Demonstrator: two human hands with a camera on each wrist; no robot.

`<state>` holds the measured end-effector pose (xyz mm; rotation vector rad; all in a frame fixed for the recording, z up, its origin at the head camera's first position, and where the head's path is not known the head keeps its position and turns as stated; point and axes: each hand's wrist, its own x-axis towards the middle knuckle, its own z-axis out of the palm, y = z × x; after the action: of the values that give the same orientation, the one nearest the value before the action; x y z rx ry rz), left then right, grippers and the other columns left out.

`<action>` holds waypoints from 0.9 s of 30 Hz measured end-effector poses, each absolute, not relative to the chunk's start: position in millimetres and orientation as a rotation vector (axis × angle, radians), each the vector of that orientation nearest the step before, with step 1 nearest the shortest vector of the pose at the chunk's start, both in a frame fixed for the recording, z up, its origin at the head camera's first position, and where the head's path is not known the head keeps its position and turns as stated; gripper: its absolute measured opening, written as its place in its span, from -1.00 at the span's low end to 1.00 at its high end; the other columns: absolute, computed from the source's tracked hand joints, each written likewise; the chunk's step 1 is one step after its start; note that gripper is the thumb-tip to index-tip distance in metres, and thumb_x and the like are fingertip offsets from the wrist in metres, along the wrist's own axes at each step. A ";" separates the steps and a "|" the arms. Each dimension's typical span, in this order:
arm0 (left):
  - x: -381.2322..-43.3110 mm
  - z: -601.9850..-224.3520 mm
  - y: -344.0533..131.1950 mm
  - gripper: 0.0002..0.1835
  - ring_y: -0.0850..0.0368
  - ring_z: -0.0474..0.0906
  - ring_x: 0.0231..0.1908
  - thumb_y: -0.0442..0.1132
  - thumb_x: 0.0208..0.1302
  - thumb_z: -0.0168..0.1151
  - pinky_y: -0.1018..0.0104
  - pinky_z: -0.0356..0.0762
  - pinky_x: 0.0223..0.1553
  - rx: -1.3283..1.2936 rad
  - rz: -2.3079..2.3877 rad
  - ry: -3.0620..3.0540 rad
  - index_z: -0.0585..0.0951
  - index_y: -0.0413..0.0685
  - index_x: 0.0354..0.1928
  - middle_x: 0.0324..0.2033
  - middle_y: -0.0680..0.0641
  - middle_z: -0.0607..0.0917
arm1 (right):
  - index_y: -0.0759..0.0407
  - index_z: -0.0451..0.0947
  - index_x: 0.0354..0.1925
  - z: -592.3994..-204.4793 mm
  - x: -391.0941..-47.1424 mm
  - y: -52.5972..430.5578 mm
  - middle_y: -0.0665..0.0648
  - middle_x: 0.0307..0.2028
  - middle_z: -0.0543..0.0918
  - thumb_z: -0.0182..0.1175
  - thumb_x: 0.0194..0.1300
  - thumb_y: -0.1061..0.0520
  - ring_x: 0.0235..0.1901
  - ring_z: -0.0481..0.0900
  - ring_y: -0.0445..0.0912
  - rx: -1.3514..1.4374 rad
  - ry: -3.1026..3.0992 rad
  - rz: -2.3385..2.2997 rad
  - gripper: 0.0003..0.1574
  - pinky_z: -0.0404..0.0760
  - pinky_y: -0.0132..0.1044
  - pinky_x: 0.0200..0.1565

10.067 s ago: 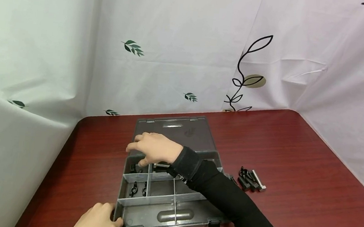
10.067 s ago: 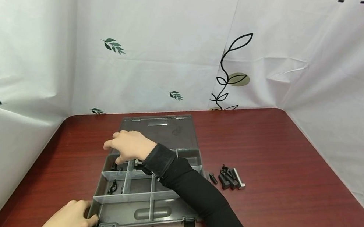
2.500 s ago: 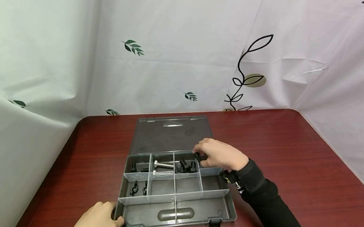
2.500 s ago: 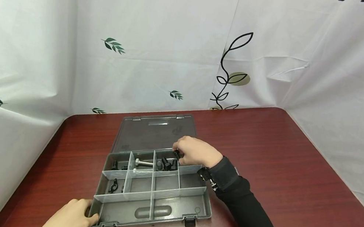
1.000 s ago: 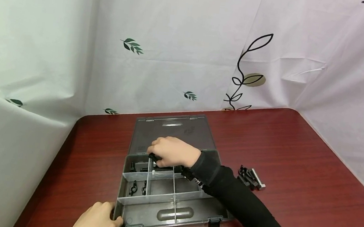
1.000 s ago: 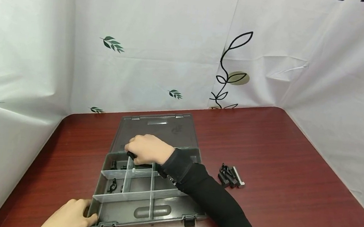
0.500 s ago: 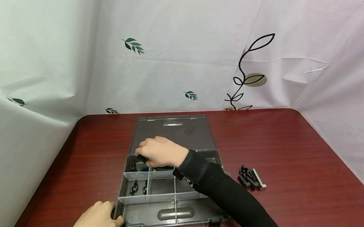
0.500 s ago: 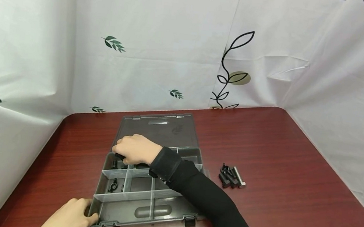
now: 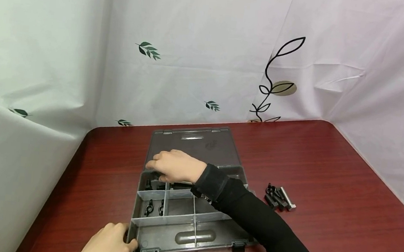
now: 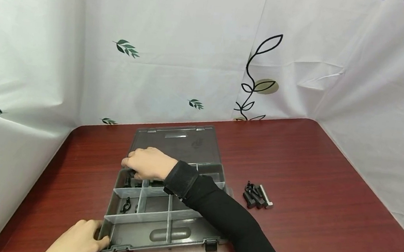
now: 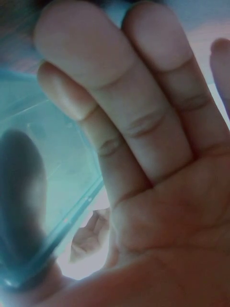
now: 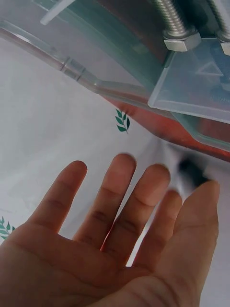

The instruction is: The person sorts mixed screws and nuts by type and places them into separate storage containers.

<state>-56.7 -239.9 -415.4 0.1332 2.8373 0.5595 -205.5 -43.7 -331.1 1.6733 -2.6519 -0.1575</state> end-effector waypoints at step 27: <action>-57.8 -416.2 -238.6 -0.76 0.12 0.36 -0.57 -0.06 -0.11 0.27 0.09 0.38 -0.46 0.124 0.525 2.840 0.44 0.00 -0.58 -0.61 0.01 0.51 | -0.12 0.16 0.37 -327.5 -212.6 -8.5 0.02 0.11 0.42 0.27 0.13 -0.06 0.03 0.36 -0.12 1.592 -2.776 -0.008 -0.12 0.33 -0.35 -0.09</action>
<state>-57.8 -238.6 -416.2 0.1241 2.8396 0.5253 -212.6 -8.5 -327.5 1.5916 -2.7757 -0.0084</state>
